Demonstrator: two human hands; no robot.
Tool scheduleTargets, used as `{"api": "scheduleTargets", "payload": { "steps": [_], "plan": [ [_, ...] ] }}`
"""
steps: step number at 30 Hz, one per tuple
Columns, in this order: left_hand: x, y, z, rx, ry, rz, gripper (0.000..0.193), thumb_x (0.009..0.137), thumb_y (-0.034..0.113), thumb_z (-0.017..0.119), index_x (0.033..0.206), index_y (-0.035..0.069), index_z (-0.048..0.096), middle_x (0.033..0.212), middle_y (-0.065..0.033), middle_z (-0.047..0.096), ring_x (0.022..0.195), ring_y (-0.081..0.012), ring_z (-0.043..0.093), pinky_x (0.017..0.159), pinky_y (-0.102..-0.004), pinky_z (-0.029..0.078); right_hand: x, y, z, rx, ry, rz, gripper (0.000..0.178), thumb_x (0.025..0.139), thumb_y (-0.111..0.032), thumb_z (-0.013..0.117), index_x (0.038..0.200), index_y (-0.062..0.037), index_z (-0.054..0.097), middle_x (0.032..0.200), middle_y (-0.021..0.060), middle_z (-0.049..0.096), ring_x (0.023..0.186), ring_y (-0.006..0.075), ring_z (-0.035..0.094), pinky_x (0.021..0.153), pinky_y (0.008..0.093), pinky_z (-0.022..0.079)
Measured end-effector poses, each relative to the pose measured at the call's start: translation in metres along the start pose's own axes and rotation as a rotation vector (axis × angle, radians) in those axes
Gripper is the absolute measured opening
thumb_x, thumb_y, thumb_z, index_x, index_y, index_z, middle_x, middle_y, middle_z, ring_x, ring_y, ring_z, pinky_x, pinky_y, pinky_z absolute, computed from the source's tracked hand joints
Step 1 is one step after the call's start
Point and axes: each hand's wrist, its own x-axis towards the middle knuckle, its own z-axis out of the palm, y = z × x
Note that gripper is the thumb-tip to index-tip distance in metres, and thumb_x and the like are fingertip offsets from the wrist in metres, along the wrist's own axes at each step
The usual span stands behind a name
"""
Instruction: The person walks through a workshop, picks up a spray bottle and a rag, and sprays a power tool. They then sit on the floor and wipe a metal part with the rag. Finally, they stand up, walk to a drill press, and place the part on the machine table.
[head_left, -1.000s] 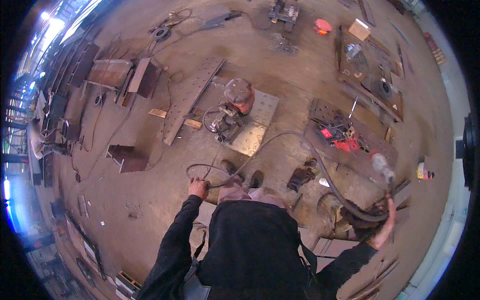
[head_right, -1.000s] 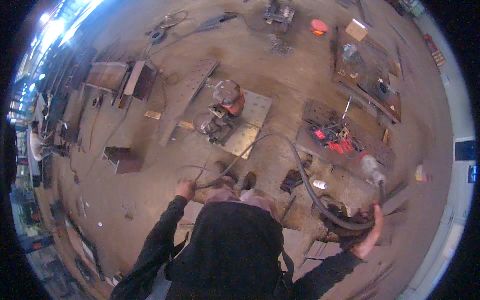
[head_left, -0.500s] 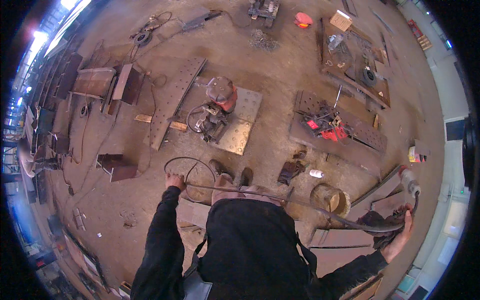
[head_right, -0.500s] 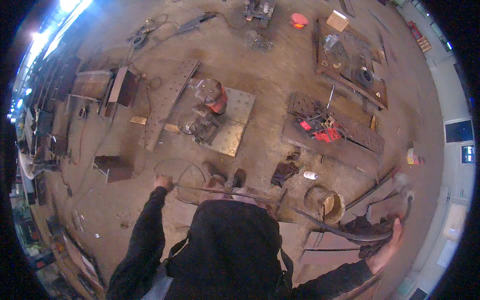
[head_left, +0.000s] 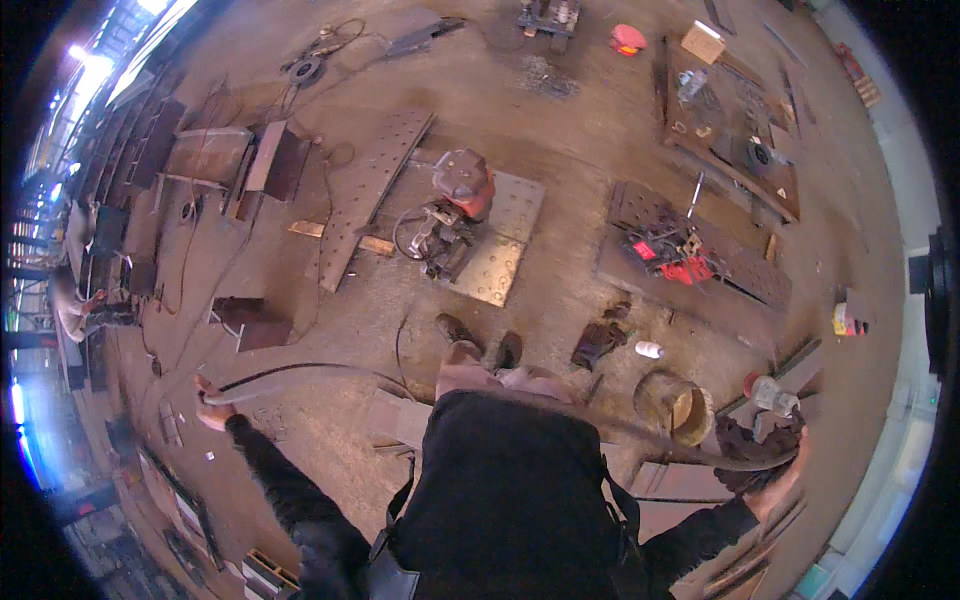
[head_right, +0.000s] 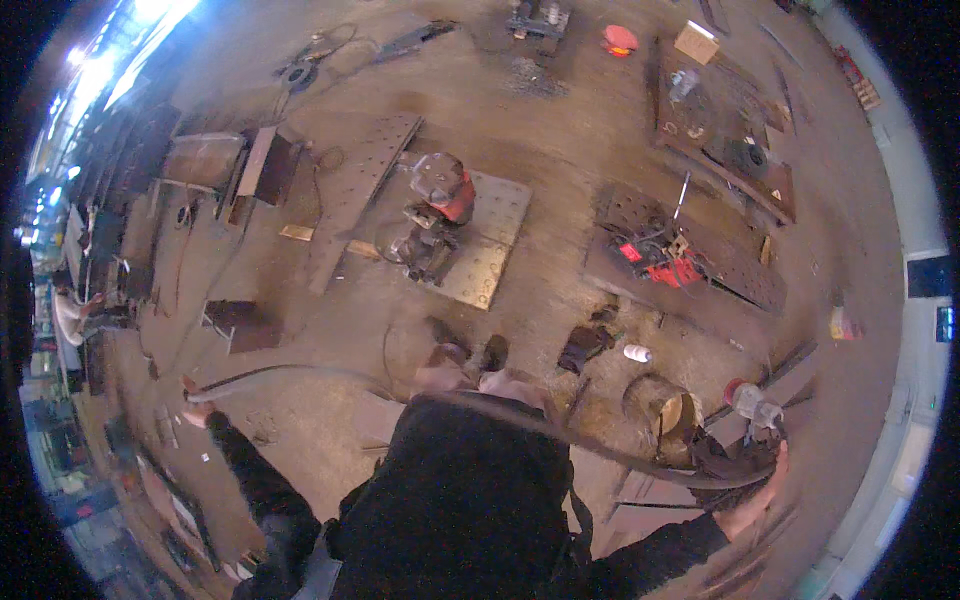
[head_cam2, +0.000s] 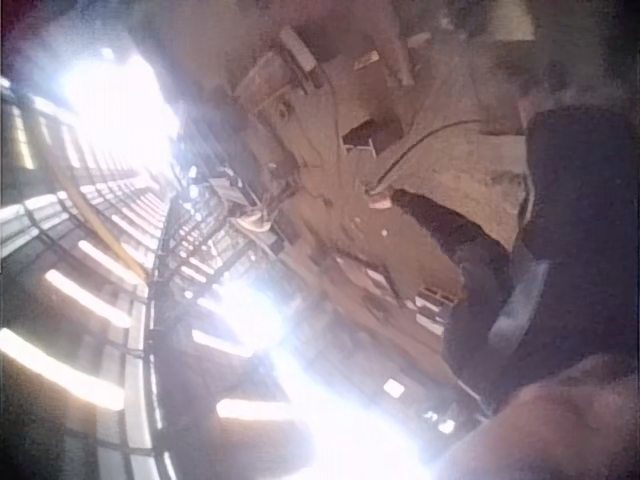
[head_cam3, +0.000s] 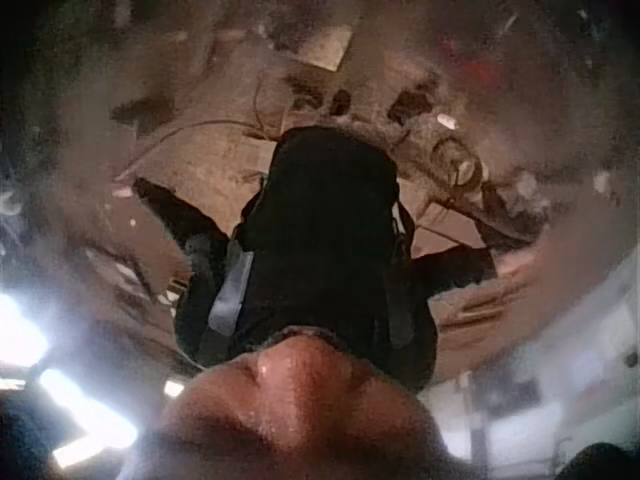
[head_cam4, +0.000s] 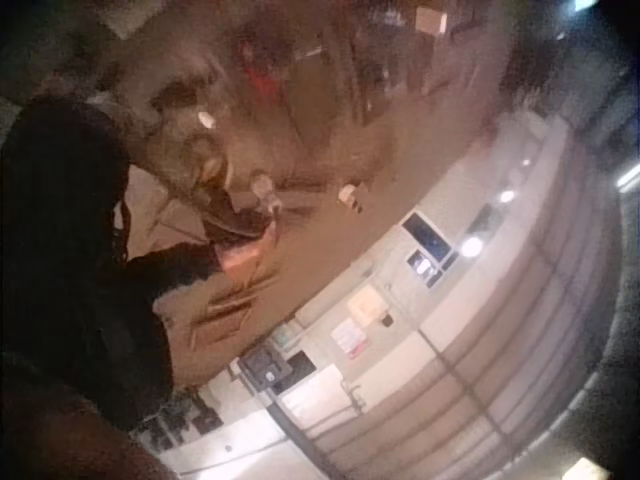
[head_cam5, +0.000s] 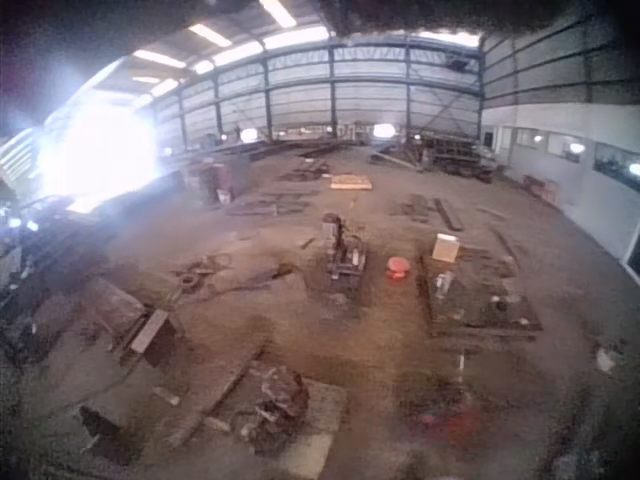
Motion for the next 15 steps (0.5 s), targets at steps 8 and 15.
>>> {"api": "scheduleTargets", "payload": {
  "steps": [8, 15],
  "plan": [
    [0.104, -0.055, -0.085, -0.402, 0.011, -0.116, 0.055, 0.096, 0.056, 0.055, 0.098, 0.006, 0.076, 0.085, -0.014, 0.073, 0.068, -0.0203, 0.07, 0.056, -0.0331, 0.055, 0.004, 0.029, 0.096, -0.029, -0.131, 0.008, 0.037, 0.096, -0.04, 0.061, 0.109, -0.0055, 0.06, 0.102, 0.0051, 0.059, 0.093, 0.0173, 0.057, 0.083, 0.0346, 0.048],
    [0.195, -0.044, -0.072, -0.739, -0.055, -0.049, 0.048, 0.097, 0.036, 0.06, 0.133, 0.006, 0.05, 0.123, -0.0183, 0.062, 0.106, -0.0303, 0.065, 0.087, -0.0446, 0.055, -0.009, 0.032, 0.193, -0.023, -0.294, 0.067, 0.031, 0.094, -0.038, 0.066, 0.095, -0.0086, 0.058, 0.081, 0.0019, 0.059, 0.075, 0.0137, 0.057, 0.069, 0.0283, 0.047]
  ]
}}
